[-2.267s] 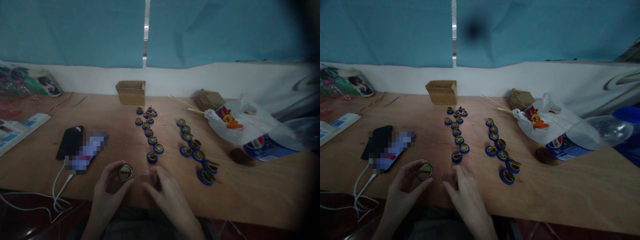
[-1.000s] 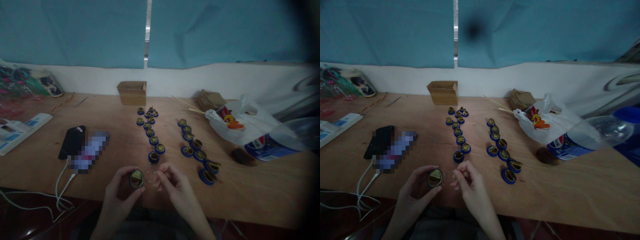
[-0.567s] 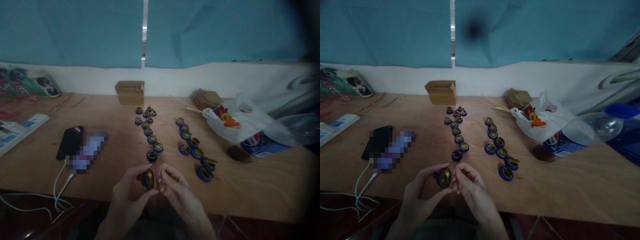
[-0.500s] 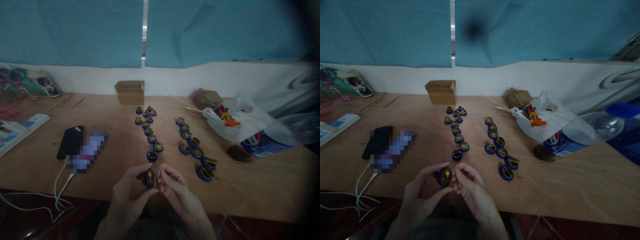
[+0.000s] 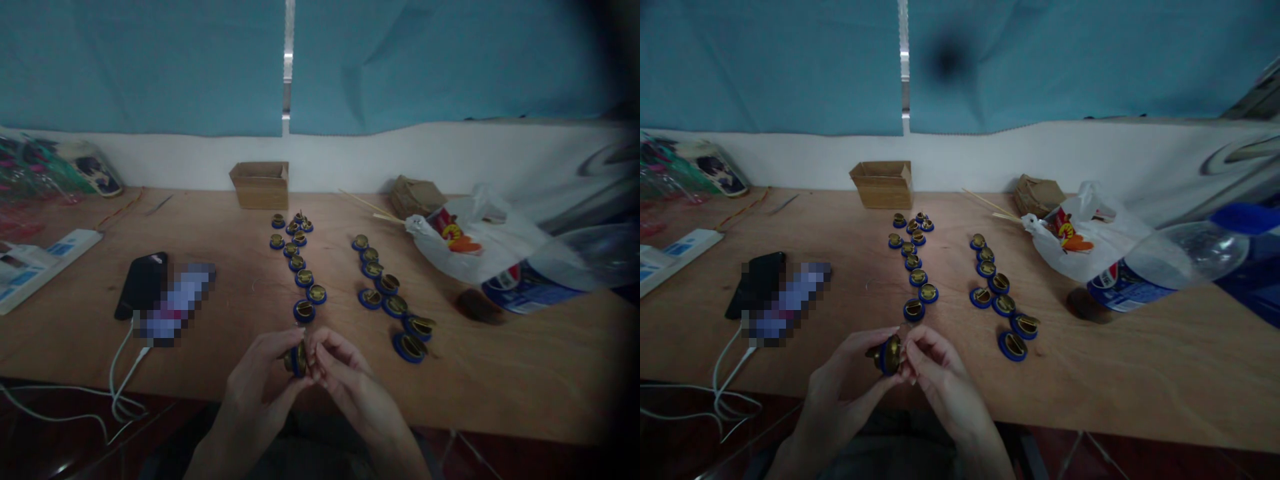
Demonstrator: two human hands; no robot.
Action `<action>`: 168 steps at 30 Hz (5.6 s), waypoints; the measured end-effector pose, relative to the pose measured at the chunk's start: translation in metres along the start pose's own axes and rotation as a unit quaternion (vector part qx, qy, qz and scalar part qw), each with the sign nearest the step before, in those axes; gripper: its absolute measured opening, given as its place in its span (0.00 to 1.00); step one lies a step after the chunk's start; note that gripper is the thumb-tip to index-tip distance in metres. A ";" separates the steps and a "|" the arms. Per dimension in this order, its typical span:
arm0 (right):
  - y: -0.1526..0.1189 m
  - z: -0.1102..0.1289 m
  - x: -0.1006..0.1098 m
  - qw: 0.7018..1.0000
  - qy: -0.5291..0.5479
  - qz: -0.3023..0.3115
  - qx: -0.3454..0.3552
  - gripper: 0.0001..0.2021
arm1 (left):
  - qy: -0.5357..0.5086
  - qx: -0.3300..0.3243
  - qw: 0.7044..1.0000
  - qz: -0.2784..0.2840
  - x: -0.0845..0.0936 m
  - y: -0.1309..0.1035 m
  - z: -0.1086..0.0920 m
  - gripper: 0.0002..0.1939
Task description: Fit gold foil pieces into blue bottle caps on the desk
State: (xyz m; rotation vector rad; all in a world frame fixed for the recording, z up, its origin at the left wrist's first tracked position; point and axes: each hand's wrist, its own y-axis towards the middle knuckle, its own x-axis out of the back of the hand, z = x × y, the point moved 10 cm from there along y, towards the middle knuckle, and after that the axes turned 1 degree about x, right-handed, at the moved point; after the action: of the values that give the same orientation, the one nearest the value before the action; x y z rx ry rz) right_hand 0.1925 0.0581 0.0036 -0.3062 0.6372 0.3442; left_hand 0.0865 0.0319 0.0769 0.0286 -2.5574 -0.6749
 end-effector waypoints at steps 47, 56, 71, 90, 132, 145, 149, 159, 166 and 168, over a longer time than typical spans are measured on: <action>-0.008 0.026 -0.001 0.969 -0.228 -0.057 0.075 0.11 | -0.025 0.020 0.999 -0.027 -0.001 -0.008 -0.001 0.26; -0.016 0.036 -0.004 0.938 -0.309 -0.099 0.119 0.12 | -0.156 0.152 0.975 -0.034 -0.014 -0.018 0.024 0.22; -0.021 0.036 -0.011 0.901 -0.394 -0.122 0.137 0.12 | -0.276 0.212 0.935 -0.068 -0.016 -0.023 0.033 0.13; -0.027 0.054 -0.023 0.919 -0.364 -0.029 0.145 0.09 | -0.291 0.132 0.945 -0.068 -0.012 -0.019 0.022 0.25; -0.047 0.081 0.050 0.851 -0.450 -0.195 0.186 0.05 | 0.122 0.116 0.982 0.084 0.019 0.066 0.066 0.14; -0.054 0.060 0.037 0.822 -0.539 -0.103 0.149 0.07 | 0.274 0.067 0.937 0.204 -0.023 0.156 0.131 0.15; -0.056 0.061 0.040 0.820 -0.540 -0.107 0.155 0.07 | 0.327 0.079 0.925 0.180 0.001 0.146 0.129 0.28; -0.054 0.070 0.056 0.817 -0.537 -0.151 0.149 0.07 | 0.376 0.118 0.903 0.171 0.005 0.084 0.133 0.10; -0.066 0.080 0.069 0.808 -0.539 -0.188 0.149 0.08 | 0.345 0.121 0.912 0.189 -0.007 0.072 0.121 0.09; -0.077 0.093 0.081 0.782 -0.555 -0.231 0.165 0.10 | 0.327 0.119 0.915 0.202 -0.012 0.064 0.112 0.09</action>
State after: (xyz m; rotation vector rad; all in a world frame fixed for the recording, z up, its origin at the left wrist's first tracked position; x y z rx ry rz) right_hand 0.3326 0.0418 0.0370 0.1152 -0.5606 -0.1026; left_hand 0.0515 0.1413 0.0168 -0.1635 -1.8914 -0.1440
